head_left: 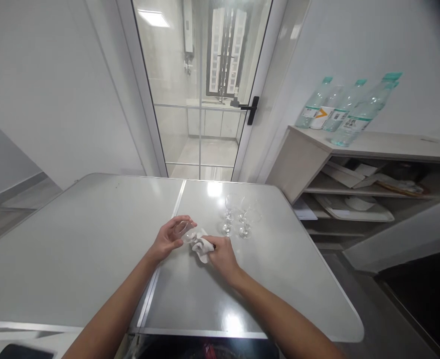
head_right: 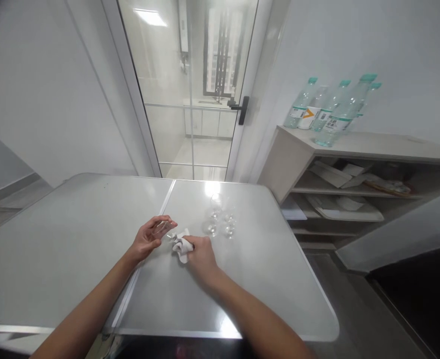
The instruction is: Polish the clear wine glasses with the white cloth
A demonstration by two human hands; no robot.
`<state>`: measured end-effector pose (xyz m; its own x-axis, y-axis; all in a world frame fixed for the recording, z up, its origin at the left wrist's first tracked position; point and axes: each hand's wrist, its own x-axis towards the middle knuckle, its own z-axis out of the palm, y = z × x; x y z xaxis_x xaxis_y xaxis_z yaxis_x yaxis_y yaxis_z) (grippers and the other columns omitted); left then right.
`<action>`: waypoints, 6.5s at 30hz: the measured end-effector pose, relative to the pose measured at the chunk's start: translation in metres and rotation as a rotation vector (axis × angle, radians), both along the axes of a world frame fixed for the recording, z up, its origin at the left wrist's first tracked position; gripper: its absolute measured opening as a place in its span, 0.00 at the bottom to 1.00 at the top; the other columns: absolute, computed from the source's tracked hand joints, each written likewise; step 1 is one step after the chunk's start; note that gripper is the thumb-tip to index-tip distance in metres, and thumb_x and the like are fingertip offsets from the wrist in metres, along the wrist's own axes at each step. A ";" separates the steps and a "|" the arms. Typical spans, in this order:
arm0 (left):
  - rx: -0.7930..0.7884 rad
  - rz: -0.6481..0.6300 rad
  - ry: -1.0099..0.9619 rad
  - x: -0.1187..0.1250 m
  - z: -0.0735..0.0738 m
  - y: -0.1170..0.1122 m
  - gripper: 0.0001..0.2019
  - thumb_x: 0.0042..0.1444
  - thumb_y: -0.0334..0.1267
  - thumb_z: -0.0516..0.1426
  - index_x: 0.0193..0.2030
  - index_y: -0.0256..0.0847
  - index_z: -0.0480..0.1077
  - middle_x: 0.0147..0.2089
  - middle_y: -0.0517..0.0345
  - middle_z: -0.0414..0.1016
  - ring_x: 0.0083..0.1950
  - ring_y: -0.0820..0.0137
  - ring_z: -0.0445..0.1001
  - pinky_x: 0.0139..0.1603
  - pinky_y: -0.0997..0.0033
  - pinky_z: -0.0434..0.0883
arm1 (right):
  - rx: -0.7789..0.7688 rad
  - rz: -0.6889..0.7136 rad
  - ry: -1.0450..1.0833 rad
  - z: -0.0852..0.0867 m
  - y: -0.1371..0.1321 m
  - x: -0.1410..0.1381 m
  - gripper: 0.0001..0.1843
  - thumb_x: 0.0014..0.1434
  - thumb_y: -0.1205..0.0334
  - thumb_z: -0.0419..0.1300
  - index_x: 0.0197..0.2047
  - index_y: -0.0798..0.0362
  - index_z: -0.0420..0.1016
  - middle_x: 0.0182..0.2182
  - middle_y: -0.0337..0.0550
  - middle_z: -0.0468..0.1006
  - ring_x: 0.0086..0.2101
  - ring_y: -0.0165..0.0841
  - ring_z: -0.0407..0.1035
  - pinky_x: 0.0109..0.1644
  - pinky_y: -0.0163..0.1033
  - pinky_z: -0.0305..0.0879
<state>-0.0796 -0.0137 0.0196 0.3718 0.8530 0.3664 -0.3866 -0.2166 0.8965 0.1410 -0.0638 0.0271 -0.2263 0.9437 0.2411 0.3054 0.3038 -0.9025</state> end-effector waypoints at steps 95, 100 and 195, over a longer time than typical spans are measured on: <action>0.185 0.101 0.816 0.018 -0.024 0.007 0.28 0.69 0.50 0.53 0.20 0.40 0.51 0.23 0.65 0.46 0.26 0.75 0.47 0.28 0.70 0.48 | 0.082 -0.130 -0.736 -0.034 0.032 -0.005 0.20 0.61 0.58 0.61 0.56 0.53 0.70 0.74 0.61 0.57 0.66 0.53 0.54 0.65 0.56 0.53; 0.502 -0.086 0.949 0.017 -0.021 0.001 0.22 0.66 0.39 0.54 0.20 0.40 0.55 0.20 0.64 0.57 0.23 0.75 0.53 0.29 0.69 0.51 | 0.228 -0.012 -0.635 -0.026 0.025 -0.002 0.19 0.59 0.66 0.57 0.54 0.52 0.72 0.65 0.55 0.69 0.61 0.49 0.60 0.63 0.52 0.57; 0.613 -0.069 0.889 0.009 -0.021 0.001 0.20 0.62 0.30 0.53 0.22 0.41 0.48 0.21 0.66 0.51 0.23 0.76 0.52 0.28 0.70 0.52 | 0.041 0.352 -0.065 -0.042 0.041 0.002 0.07 0.45 0.69 0.56 0.30 0.51 0.72 0.25 0.32 0.69 0.29 0.30 0.63 0.36 0.32 0.57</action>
<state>-0.0708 -0.0123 -0.0013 0.7555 0.5830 0.2990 0.3197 -0.7263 0.6085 0.1432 -0.0233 -0.0150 -0.5520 0.7948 0.2519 0.2314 0.4363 -0.8695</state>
